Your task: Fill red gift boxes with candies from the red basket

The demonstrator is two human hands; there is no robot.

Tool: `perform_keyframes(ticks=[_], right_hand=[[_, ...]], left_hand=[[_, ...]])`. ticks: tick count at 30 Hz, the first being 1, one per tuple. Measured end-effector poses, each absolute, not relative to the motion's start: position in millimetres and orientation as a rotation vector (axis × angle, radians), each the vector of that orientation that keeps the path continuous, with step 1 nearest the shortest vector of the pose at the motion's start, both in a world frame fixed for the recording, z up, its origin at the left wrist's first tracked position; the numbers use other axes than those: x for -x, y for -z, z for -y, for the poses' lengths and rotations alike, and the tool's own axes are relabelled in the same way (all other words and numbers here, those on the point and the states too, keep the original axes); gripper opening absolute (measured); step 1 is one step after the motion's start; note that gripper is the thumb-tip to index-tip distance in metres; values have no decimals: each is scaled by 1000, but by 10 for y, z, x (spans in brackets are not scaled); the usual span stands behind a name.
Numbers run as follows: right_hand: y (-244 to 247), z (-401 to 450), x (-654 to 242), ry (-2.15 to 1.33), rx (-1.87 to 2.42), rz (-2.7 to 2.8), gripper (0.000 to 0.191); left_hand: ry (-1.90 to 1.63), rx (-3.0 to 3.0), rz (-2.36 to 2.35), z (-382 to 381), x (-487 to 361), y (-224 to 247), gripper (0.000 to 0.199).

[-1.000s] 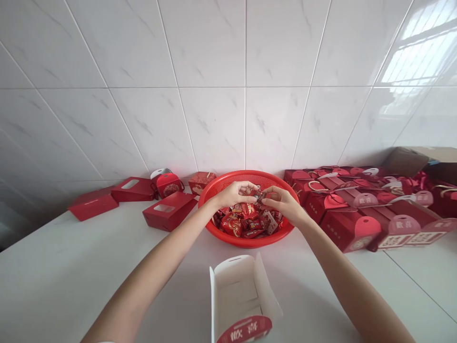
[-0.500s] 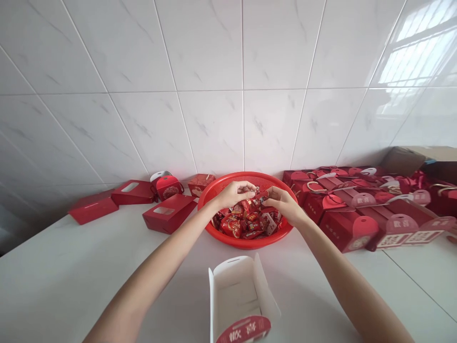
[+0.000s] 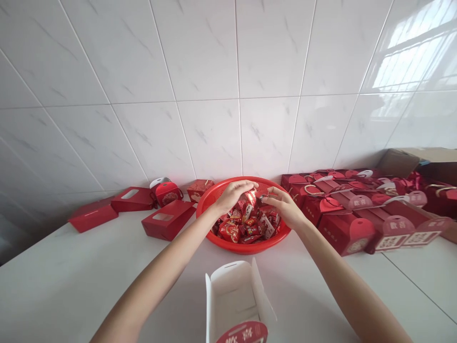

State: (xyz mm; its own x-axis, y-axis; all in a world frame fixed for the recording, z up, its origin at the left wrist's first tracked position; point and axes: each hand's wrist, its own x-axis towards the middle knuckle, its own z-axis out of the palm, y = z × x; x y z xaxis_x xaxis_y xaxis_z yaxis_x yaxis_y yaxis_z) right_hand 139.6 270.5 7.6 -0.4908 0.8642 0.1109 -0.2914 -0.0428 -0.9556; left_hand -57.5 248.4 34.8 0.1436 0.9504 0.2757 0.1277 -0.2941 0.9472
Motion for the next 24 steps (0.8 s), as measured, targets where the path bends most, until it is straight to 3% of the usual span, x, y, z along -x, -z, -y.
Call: perform_keyframes(ticks=[5,19,24], right_hand=[[-66,-2732,-1392,-1655,648,1301,37],[-106,-2700,-1405,-1741,624,1376,41],[-106,-2691,-1417,-1731,567,1470,51]], left_hand=[[-1149,-1465,-885,-2382,710,-402,33],[-1321,-2068,-1465,-2339,447,-305,42],[-1209,-1882,-1434,-2323,448,-312,46]])
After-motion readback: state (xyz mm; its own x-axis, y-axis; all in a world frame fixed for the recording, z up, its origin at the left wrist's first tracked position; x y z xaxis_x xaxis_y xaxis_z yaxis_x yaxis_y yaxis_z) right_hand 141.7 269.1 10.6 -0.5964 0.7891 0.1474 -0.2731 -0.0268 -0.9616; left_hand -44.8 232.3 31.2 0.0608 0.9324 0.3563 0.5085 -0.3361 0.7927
